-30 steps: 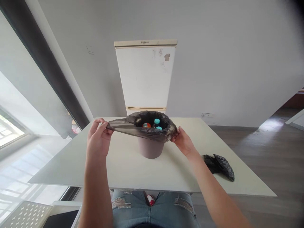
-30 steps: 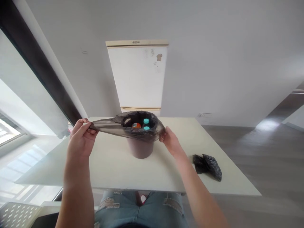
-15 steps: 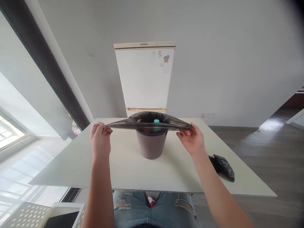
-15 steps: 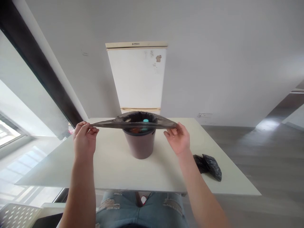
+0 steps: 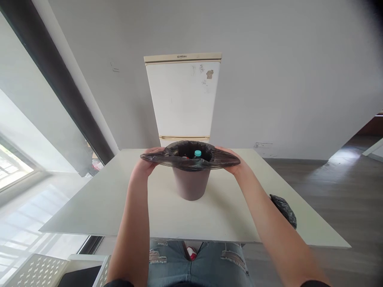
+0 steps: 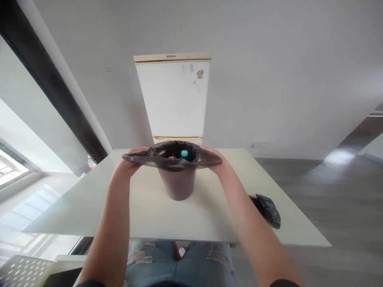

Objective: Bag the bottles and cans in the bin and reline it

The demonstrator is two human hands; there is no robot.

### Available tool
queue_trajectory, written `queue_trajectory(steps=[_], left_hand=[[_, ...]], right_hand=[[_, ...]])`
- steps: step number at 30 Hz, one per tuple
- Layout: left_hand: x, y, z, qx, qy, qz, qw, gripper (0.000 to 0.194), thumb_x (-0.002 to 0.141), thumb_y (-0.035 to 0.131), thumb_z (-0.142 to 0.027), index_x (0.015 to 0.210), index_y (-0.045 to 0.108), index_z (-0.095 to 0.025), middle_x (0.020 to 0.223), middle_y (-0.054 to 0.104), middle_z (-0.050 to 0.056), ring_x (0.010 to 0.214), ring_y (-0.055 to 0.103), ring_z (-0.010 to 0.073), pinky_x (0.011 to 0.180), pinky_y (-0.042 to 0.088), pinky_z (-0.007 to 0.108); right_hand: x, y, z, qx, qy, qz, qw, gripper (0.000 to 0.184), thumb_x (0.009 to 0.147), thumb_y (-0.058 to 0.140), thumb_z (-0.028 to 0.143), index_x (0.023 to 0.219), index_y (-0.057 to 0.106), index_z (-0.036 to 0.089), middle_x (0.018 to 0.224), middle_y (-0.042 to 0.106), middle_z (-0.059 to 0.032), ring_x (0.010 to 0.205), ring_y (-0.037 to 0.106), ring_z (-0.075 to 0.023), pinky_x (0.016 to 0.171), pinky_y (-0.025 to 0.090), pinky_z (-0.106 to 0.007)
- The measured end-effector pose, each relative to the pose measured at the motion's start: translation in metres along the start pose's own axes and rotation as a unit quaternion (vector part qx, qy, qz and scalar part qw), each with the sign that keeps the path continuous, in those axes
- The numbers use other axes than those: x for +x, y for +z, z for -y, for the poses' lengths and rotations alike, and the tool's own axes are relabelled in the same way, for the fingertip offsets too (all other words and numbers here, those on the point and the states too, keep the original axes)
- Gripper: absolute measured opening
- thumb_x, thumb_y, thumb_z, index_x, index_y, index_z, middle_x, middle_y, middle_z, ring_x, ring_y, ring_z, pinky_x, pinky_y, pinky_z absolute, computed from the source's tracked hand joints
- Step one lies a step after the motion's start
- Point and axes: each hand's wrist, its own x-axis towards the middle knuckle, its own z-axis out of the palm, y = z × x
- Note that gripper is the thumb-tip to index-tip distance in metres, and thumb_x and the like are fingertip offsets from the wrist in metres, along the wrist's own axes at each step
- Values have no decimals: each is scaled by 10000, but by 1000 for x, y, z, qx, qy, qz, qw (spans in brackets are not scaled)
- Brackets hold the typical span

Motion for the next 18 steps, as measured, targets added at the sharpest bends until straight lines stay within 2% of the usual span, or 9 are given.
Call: queue_trajectory(steps=[2, 5, 8, 13, 18], left_hand=[[5, 4, -2, -6, 48, -12, 999, 351, 637, 958, -366, 853, 798, -140, 828, 751, 72, 695, 670, 149, 598, 513, 228], [13, 7, -3, -27, 165, -50, 985, 352, 676, 939, -397, 878, 792, -148, 774, 720, 42, 648, 637, 125, 592, 482, 224], [23, 10, -3, -22, 251, -63, 966, 331, 734, 912, -409, 910, 784, -160, 785, 714, 34, 667, 630, 113, 615, 472, 217], [43, 18, 0, -9, 292, -66, 954, 304, 781, 880, -417, 909, 771, -164, 804, 704, 30, 659, 620, 106, 604, 466, 215], [43, 21, 0, -91, 305, -49, 947, 305, 790, 894, -402, 928, 743, -175, 837, 697, 27, 714, 674, 118, 677, 531, 228]], right_hand=[[6, 1, 3, -23, -43, -5, 999, 265, 747, 889, 352, 914, 760, 192, 915, 792, -51, 863, 723, -229, 774, 578, -339], [11, 1, 5, -23, -122, -63, 990, 329, 702, 936, 412, 855, 738, 200, 807, 750, -14, 753, 695, -185, 723, 554, -310], [16, 4, 7, -17, -167, -66, 984, 352, 681, 951, 398, 889, 734, 215, 831, 742, 3, 753, 687, -164, 717, 542, -290], [28, 11, 11, -10, -176, -80, 981, 351, 616, 925, 297, 875, 699, 225, 825, 745, 12, 745, 679, -163, 693, 535, -290], [28, 7, 13, 18, -183, -49, 982, 332, 653, 911, 288, 887, 683, 226, 792, 716, 28, 708, 655, -134, 632, 516, -252]])
